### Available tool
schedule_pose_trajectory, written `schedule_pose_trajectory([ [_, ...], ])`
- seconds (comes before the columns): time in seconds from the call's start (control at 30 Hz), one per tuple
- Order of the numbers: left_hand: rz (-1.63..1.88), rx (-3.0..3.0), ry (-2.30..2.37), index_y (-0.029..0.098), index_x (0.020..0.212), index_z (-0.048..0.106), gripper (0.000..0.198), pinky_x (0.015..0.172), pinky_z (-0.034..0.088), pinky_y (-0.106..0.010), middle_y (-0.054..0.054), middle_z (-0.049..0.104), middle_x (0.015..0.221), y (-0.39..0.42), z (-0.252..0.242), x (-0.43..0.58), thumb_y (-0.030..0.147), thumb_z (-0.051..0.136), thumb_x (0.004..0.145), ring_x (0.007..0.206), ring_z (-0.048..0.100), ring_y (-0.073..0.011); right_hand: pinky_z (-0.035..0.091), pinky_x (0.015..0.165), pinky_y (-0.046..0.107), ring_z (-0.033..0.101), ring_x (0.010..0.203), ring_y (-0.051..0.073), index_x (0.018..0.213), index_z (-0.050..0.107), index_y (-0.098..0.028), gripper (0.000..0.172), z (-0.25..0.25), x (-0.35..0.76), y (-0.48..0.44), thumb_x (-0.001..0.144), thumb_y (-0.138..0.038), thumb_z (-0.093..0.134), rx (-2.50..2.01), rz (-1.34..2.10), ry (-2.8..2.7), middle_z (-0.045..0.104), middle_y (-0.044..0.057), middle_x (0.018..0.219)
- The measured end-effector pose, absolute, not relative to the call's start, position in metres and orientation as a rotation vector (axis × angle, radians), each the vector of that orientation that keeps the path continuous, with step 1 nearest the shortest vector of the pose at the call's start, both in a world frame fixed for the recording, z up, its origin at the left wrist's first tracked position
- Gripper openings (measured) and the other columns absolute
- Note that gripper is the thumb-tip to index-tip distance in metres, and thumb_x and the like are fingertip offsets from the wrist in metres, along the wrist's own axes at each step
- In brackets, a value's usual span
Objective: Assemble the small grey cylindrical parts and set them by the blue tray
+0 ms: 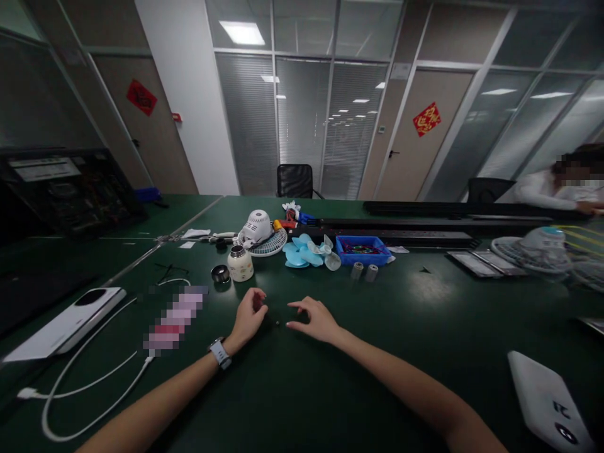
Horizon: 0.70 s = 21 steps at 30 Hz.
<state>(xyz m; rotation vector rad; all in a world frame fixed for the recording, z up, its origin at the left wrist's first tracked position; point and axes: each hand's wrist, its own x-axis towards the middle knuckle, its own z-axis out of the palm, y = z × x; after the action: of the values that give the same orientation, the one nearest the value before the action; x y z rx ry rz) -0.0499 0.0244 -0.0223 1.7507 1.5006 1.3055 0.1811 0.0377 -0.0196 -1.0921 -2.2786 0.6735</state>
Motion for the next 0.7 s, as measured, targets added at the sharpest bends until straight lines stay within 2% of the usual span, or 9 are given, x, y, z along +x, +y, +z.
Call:
schedule_pose_trajectory([
  [0.13, 1.331, 1.68, 1.51, 0.02, 0.089, 0.049, 0.019, 0.066, 0.045, -0.027, 0.002, 0.053, 0.081, 0.033, -0.03, -0.054, 0.013, 0.05, 0.072, 0.07, 0.054, -0.0151, 0.039, 0.079, 0.033, 0.056, 0.088, 0.017, 0.106, 0.072, -0.033, 0.036, -0.023, 0.143, 0.046, 0.077, -0.055, 0.069, -1.052, 0.596, -2.421, 0.057, 0.001, 0.092],
  [0.23, 1.312, 1.663, 1.507, 0.02, 0.089, 0.051, 0.019, 0.064, 0.044, -0.026, 0.002, 0.054, 0.08, 0.033, -0.031, -0.055, 0.011, 0.051, 0.071, 0.07, 0.054, -0.0148, 0.039, 0.077, 0.031, 0.056, 0.08, 0.015, 0.095, 0.075, -0.033, 0.024, -0.024, 0.14, 0.049, 0.08, -0.051, 0.067, -1.05, 0.637, -2.384, 0.057, 0.0, 0.087],
  [0.3, 1.291, 1.664, 1.501, 0.02, 0.088, 0.052, 0.019, 0.063, 0.044, -0.025, 0.002, 0.055, 0.08, 0.033, -0.03, -0.055, 0.011, 0.052, 0.071, 0.07, 0.055, -0.0149, 0.04, 0.075, 0.031, 0.055, 0.074, 0.014, 0.094, 0.075, -0.032, 0.023, -0.019, 0.157, 0.054, 0.083, -0.049, 0.065, -1.059, 0.638, -2.301, 0.059, 0.0, 0.084],
  [0.4, 1.263, 1.665, 1.487, 0.02, 0.089, 0.053, 0.019, 0.061, 0.044, -0.025, 0.001, 0.057, 0.081, 0.034, -0.03, -0.055, 0.011, 0.052, 0.073, 0.069, 0.056, -0.0148, 0.043, 0.073, 0.031, 0.058, 0.077, 0.017, 0.097, 0.075, -0.029, 0.029, -0.005, 0.215, 0.073, 0.087, -0.051, 0.058, -1.137, 0.461, -2.088, 0.063, 0.003, 0.087],
  [0.57, 1.244, 1.654, 1.465, 0.02, 0.088, 0.053, 0.019, 0.059, 0.043, -0.024, 0.002, 0.056, 0.079, 0.038, -0.034, -0.055, 0.009, 0.051, 0.073, 0.066, 0.054, -0.0138, 0.046, 0.072, 0.035, 0.06, 0.078, 0.022, 0.093, 0.076, -0.02, 0.052, 0.006, 0.349, 0.12, 0.084, -0.064, 0.051, -1.539, -0.153, -1.551, 0.066, 0.009, 0.089],
  [0.7, 1.238, 1.645, 1.465, 0.02, 0.088, 0.052, 0.02, 0.059, 0.042, -0.023, 0.003, 0.055, 0.079, 0.038, -0.035, -0.056, 0.008, 0.051, 0.073, 0.067, 0.053, -0.0135, 0.047, 0.072, 0.037, 0.063, 0.084, 0.026, 0.093, 0.077, -0.019, 0.055, -0.008, 0.4, 0.138, 0.083, -0.066, 0.048, -1.705, -0.201, -1.548, 0.071, 0.011, 0.093],
])
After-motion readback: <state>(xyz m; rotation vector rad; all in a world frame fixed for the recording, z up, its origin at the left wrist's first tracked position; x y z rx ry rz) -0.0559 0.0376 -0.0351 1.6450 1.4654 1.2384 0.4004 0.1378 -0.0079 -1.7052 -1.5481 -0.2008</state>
